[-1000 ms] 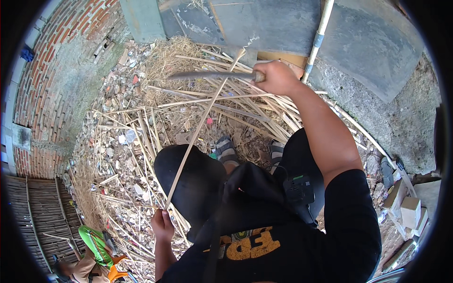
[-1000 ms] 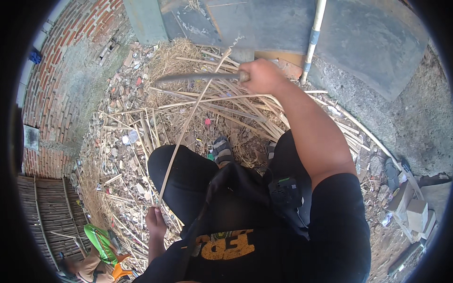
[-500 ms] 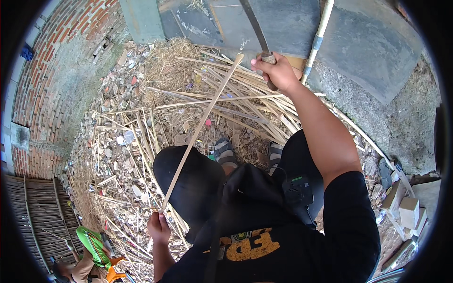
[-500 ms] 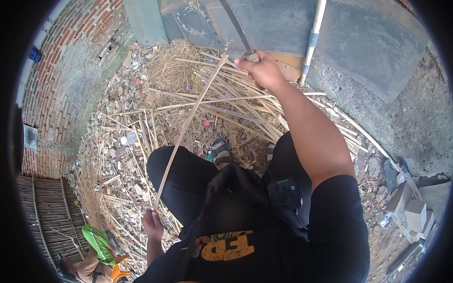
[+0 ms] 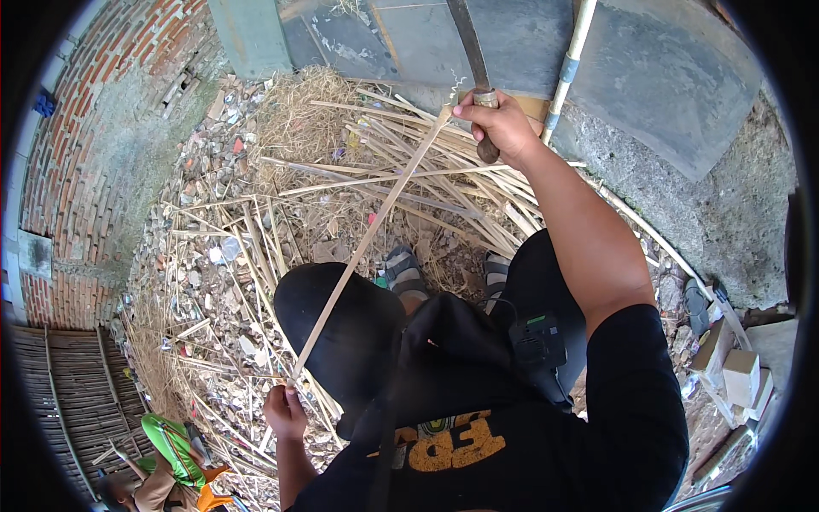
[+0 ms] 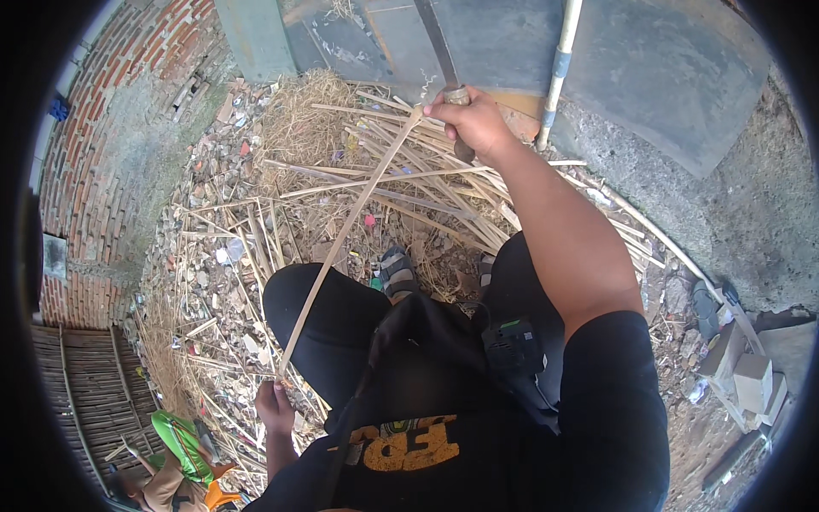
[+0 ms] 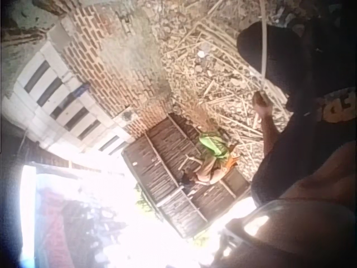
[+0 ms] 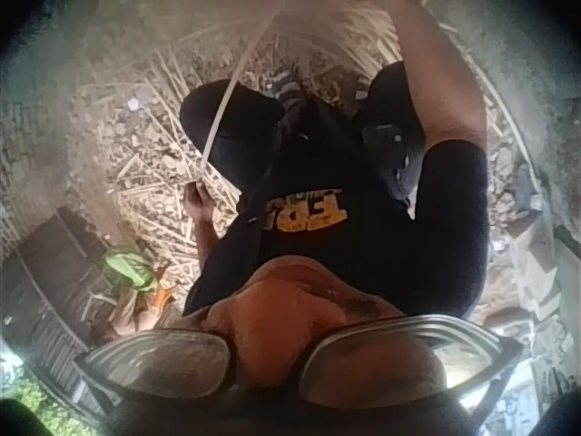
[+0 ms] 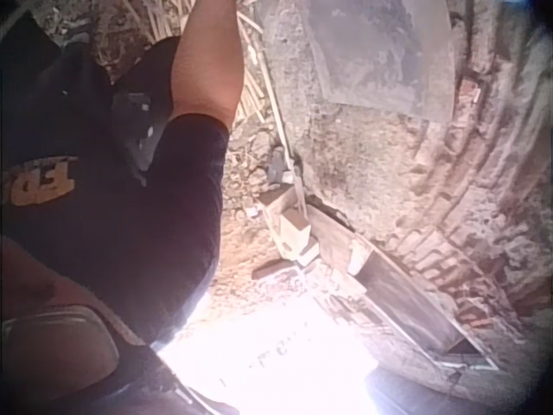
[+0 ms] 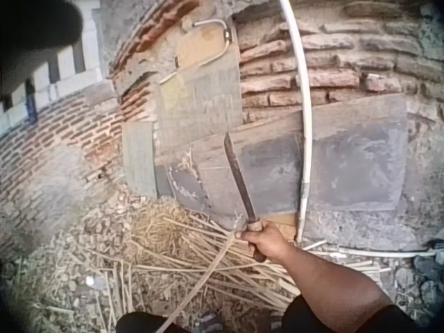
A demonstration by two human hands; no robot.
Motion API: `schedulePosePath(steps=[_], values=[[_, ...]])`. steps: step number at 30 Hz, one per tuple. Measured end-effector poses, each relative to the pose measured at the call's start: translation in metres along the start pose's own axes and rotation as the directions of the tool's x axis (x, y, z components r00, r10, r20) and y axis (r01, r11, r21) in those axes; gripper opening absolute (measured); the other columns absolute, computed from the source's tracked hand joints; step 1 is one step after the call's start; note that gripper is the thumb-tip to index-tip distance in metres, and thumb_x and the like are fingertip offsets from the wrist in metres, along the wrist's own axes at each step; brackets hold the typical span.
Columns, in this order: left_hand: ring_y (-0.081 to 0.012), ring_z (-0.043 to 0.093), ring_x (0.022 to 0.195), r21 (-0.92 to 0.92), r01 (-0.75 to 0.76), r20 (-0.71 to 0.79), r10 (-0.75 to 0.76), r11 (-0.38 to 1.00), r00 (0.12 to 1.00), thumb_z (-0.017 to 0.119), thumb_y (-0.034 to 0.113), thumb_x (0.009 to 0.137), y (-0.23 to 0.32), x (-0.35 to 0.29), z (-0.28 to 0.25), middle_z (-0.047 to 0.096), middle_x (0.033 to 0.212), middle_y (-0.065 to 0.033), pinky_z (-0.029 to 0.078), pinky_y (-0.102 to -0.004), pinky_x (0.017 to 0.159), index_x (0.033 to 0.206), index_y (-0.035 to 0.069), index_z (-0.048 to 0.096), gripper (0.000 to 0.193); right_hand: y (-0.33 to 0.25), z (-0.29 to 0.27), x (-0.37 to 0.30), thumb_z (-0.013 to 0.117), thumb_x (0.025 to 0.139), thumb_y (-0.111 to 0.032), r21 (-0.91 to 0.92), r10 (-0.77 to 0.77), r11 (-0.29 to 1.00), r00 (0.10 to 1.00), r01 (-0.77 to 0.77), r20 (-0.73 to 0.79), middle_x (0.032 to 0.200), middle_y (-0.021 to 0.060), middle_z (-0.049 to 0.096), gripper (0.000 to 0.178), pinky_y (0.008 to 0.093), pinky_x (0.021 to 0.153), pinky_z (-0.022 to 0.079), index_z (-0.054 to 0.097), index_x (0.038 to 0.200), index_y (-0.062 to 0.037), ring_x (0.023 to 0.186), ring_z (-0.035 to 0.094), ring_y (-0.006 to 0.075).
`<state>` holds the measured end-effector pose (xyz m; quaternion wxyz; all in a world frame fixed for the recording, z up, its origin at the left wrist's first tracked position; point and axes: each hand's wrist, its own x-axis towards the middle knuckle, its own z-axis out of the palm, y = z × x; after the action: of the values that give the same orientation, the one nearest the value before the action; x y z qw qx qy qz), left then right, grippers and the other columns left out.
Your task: The person strips thin layers from a bamboo pole using a large knife while sitting on the ground.
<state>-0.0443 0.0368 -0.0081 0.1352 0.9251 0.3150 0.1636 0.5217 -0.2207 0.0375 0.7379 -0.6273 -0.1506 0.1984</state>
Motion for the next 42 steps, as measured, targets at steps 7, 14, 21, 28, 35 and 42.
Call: schedulePosePath(steps=[7,14,21,28,35,42], values=[[-0.0367,0.050,0.054,-0.026,0.006,-0.013,-0.006,1.000,1.000,0.055,0.029,0.099,-0.001,0.001,0.002,0.052,0.061,-0.0161,0.036,-0.0464,0.051,0.073,0.002,0.053,0.037,0.001,0.001,0.000,0.082,0.083,-0.016,-0.010,0.019,1.000,1.000,-0.019,0.008,0.077,-0.0006,0.057,0.027,0.0246,0.054,0.039,0.057,0.092,-0.0082,0.058,0.049,0.0078],[-0.0367,0.051,0.055,-0.034,0.020,0.007,-0.020,0.999,1.000,0.055,0.028,0.098,-0.002,0.001,0.002,0.052,0.061,-0.0161,0.037,-0.0466,0.052,0.073,0.002,0.053,0.036,0.001,0.001,0.000,0.083,0.082,-0.015,0.010,0.023,1.000,0.999,-0.024,0.036,0.077,-0.0005,0.057,0.028,0.0246,0.054,0.040,0.057,0.092,-0.0083,0.058,0.049,0.0079],[-0.0385,0.051,0.056,-0.019,-0.003,0.000,0.003,1.000,1.000,0.055,0.027,0.098,-0.004,0.001,0.004,0.053,0.062,-0.0170,0.038,-0.0480,0.053,0.075,0.002,0.054,0.034,0.000,0.001,-0.003,0.083,0.082,-0.013,0.052,0.058,0.997,0.996,-0.061,0.067,0.078,-0.0003,0.057,0.028,0.0246,0.055,0.041,0.057,0.093,-0.0091,0.059,0.050,0.0079],[-0.0373,0.051,0.056,-0.068,0.032,0.036,-0.029,0.997,0.999,0.054,0.027,0.099,-0.005,0.001,0.007,0.053,0.063,-0.0165,0.039,-0.0463,0.054,0.078,0.002,0.056,0.033,0.002,0.005,-0.003,0.081,0.083,-0.009,0.065,0.061,0.996,0.991,-0.069,0.115,0.081,0.0000,0.058,0.028,0.0250,0.057,0.042,0.056,0.096,-0.0089,0.059,0.050,0.0080],[-0.0316,0.051,0.054,-0.082,0.064,0.085,-0.057,0.995,0.995,0.051,0.027,0.101,-0.004,0.002,0.002,0.052,0.060,-0.0139,0.038,-0.0430,0.052,0.078,0.002,0.056,0.035,0.000,0.007,-0.002,0.080,0.085,-0.010,0.011,0.033,0.999,0.998,-0.033,0.058,0.079,-0.0003,0.058,0.027,0.0249,0.056,0.042,0.056,0.096,-0.0085,0.059,0.050,0.0080],[-0.0113,0.034,0.056,-0.305,0.354,0.036,-0.361,0.884,0.932,0.043,0.032,0.107,-0.024,-0.008,-0.003,0.037,0.057,-0.0004,0.029,-0.0340,0.050,0.072,0.004,0.043,0.045,-0.003,-0.015,0.009,0.080,0.084,-0.011,-0.089,0.003,0.996,0.994,-0.013,-0.109,0.076,0.0003,0.058,0.027,0.0252,0.055,0.042,0.056,0.094,-0.0061,0.059,0.049,0.0082]])
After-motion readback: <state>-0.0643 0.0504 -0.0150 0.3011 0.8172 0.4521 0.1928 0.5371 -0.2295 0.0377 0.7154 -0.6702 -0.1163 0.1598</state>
